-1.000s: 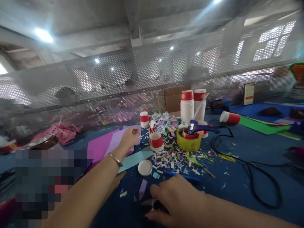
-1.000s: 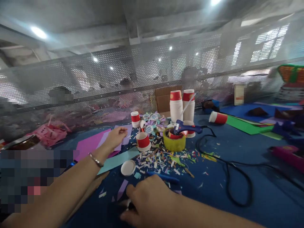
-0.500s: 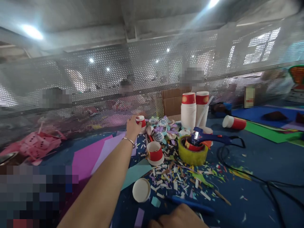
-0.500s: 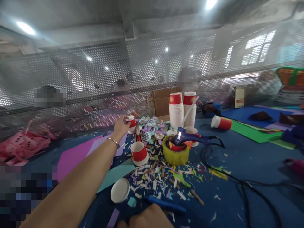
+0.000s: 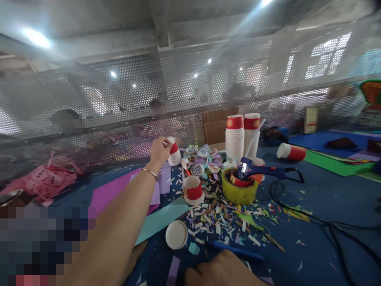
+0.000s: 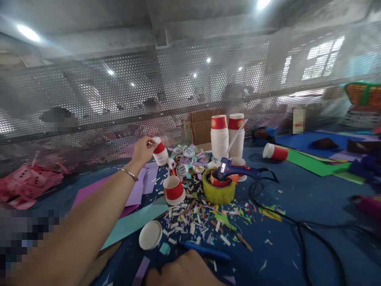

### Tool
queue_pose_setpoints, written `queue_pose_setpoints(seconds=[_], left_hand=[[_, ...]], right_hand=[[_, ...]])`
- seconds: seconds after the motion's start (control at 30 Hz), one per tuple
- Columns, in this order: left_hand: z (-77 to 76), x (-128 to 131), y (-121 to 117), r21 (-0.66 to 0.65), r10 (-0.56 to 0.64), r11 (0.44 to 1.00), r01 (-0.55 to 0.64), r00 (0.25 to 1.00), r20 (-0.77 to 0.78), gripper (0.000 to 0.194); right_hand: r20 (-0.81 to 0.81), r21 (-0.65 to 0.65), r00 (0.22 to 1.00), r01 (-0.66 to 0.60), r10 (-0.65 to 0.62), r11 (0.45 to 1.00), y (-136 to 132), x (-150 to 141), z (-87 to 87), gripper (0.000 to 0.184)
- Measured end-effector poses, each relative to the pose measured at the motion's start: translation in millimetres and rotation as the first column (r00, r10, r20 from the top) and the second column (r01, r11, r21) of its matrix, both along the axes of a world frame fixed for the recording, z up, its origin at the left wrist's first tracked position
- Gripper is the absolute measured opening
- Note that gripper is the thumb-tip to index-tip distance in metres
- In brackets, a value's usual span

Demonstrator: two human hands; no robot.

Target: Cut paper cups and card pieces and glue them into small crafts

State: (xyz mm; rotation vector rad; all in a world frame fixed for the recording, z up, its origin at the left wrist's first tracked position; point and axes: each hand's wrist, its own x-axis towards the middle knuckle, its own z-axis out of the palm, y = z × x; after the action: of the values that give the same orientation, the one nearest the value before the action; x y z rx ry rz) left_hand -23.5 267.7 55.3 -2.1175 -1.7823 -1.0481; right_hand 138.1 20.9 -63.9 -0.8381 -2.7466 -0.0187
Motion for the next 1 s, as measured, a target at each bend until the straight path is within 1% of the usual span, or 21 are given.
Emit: queue_pose_setpoints(seconds=[0.13, 0.23, 0.33, 0.43, 0.53, 0.7, 0.8, 0.87, 0.93, 1.0], left_hand=[[5.4, 1.5, -12.0, 0.034, -0.043, 0.998, 0.045, 0.998, -0.043, 0.031], [11.7, 1.1, -14.1, 0.051, -0.024, 0.998, 0.026, 0.999, -0.042, 0.032], [20.0, 0.8, -12.4, 0.062, 0.003, 0.998, -0.002, 1.0, -0.021, 0.033], [27.1, 2.8, -11.0, 0.069, -0.002, 0.998, 0.003, 1.0, -0.005, 0.033], [31.4, 6.1, -12.9, 0.093, -0.023, 0.995, 0.022, 1.0, 0.012, 0.033], [35.2, 7.8, -22.4, 0.124, -0.117, 0.986, 0.108, 0.991, 0.06, 0.031], [37.1, 5.2, -27.1, 0.113, -0.158, 0.983, 0.142, 0.976, 0.147, 0.03], [38.2, 3.3, -29.8, 0.108, -0.163, 0.984, 0.14, 0.956, 0.245, 0.031], [38.5, 2.4, -34.5, 0.106, -0.159, 0.986, 0.129, 0.915, 0.372, 0.032], [37.6, 2.9, -44.2, 0.101, -0.166, 0.986, 0.133, 0.843, 0.511, 0.033]], right_hand=[[0.043, -0.046, 0.999, 0.025, -0.023, 0.999, -3.4, 2.2, 17.2, 0.01], [0.083, -0.085, 0.995, 0.067, -0.06, 0.994, -5.7, 2.3, 29.2, 0.006], [0.119, -0.128, 0.991, 0.078, -0.062, 0.989, -7.2, 3.5, 37.3, 0.007], [0.106, -0.153, 0.993, 0.067, -0.051, 0.986, -8.6, 5.4, 40.4, 0.011], [0.092, -0.16, 0.994, 0.069, -0.055, 0.985, -9.8, 7.1, 40.7, 0.01], [0.078, -0.16, 0.996, 0.042, -0.03, 0.986, -8.3, 9.4, 36.9, 0.008], [0.074, -0.185, 0.997, 0.017, -0.004, 0.983, -7.2, 9.8, 34.4, 0.01], [0.085, -0.198, 0.996, 0.026, -0.009, 0.98, -7.2, 9.3, 34.4, 0.012], [0.101, -0.207, 0.995, 0.041, -0.02, 0.978, -7.6, 8.8, 35.8, 0.016], [0.1, -0.217, 0.995, 0.042, -0.02, 0.975, -8.5, 9.2, 38.2, 0.025]])
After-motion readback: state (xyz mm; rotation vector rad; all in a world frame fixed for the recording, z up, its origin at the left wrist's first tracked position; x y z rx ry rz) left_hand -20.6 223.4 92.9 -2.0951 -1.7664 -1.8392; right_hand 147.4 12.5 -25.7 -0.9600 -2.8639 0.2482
